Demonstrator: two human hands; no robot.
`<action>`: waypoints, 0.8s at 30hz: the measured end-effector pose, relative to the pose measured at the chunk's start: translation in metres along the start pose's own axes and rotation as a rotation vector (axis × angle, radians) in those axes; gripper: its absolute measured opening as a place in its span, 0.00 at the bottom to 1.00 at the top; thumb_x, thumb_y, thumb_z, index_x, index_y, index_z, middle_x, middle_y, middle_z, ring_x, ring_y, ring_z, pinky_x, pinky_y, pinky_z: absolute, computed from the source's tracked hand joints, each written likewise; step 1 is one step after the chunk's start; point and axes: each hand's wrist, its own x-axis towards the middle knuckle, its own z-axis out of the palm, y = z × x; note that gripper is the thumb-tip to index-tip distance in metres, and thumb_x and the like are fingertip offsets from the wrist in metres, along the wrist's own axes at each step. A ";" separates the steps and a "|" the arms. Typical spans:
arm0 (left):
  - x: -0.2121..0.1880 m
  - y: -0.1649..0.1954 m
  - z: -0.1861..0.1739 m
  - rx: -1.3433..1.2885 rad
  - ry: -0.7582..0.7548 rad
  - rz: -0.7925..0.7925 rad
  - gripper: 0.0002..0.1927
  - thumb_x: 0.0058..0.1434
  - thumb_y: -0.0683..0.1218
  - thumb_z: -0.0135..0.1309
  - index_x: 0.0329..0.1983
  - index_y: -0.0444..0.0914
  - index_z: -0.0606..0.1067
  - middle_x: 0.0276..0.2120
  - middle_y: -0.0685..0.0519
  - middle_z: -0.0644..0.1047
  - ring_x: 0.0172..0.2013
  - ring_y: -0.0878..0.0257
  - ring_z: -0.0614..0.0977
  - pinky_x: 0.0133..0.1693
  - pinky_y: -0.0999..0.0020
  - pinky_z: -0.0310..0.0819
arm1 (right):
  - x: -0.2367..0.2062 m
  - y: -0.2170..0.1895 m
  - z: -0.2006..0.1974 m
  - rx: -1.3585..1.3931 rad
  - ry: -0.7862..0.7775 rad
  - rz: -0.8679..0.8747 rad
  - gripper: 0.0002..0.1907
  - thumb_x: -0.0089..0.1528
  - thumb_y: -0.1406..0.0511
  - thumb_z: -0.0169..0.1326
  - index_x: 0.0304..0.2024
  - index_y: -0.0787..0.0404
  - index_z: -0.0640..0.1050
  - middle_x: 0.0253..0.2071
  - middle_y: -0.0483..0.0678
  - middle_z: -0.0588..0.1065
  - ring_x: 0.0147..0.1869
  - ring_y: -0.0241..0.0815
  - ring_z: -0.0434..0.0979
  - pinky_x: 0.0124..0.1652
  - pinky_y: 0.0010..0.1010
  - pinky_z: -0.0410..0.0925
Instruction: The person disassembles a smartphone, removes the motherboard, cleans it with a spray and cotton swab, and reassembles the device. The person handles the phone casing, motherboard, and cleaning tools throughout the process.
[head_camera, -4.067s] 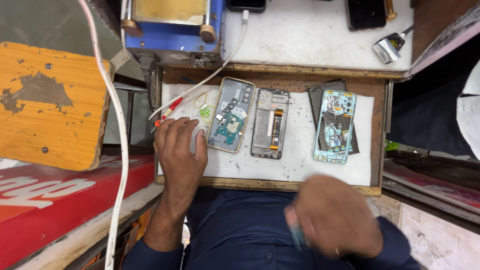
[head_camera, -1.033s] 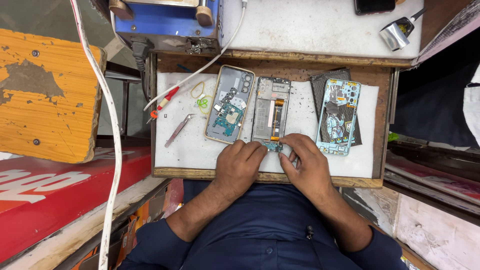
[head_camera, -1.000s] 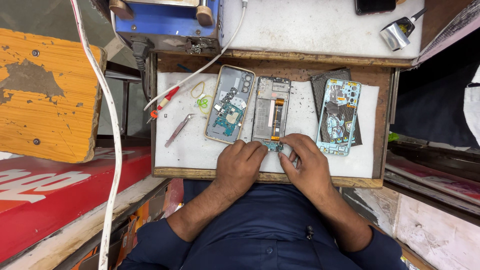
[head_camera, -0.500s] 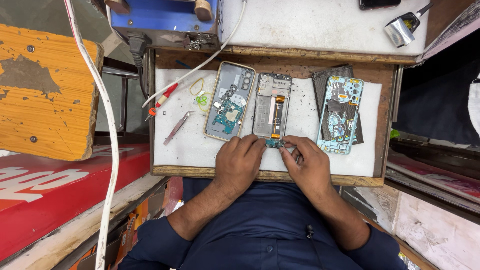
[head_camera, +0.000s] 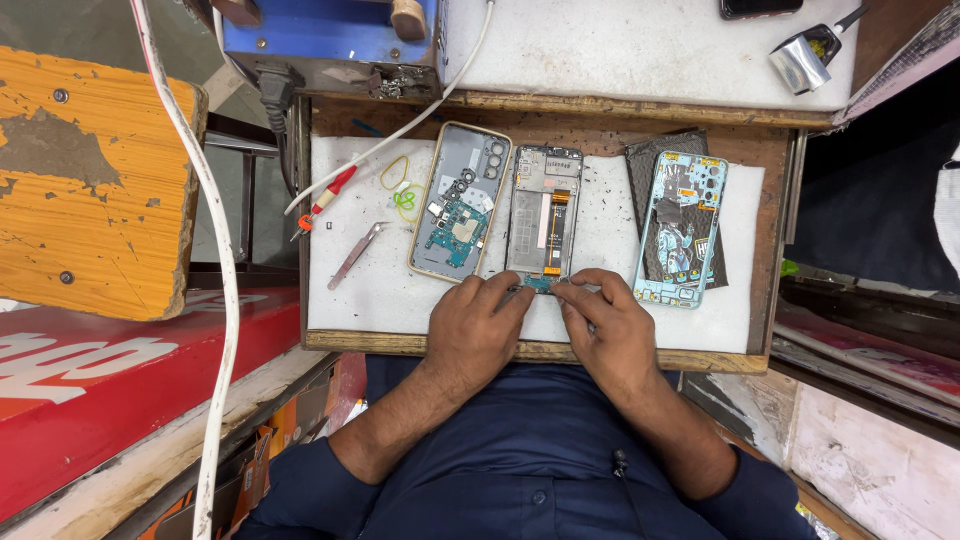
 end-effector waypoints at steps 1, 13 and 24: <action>0.001 0.000 -0.001 -0.016 0.003 -0.004 0.15 0.55 0.39 0.62 0.48 0.38 0.81 0.44 0.52 0.78 0.36 0.59 0.77 0.36 0.63 0.74 | 0.000 0.000 0.000 -0.002 -0.007 -0.007 0.13 0.60 0.72 0.62 0.47 0.57 0.84 0.49 0.48 0.77 0.32 0.34 0.79 0.29 0.25 0.73; 0.002 0.000 0.003 -0.011 -0.013 -0.009 0.20 0.56 0.40 0.62 0.53 0.37 0.80 0.44 0.52 0.77 0.35 0.58 0.77 0.35 0.63 0.74 | -0.001 -0.005 -0.002 -0.055 -0.064 -0.041 0.15 0.59 0.72 0.61 0.49 0.57 0.83 0.44 0.50 0.76 0.32 0.41 0.79 0.32 0.32 0.73; 0.002 -0.005 0.007 0.055 -0.023 0.035 0.19 0.55 0.39 0.61 0.52 0.36 0.79 0.44 0.51 0.77 0.37 0.57 0.77 0.35 0.62 0.75 | 0.002 0.000 0.003 -0.001 0.007 -0.125 0.14 0.58 0.72 0.61 0.47 0.57 0.83 0.38 0.49 0.76 0.38 0.44 0.79 0.35 0.34 0.74</action>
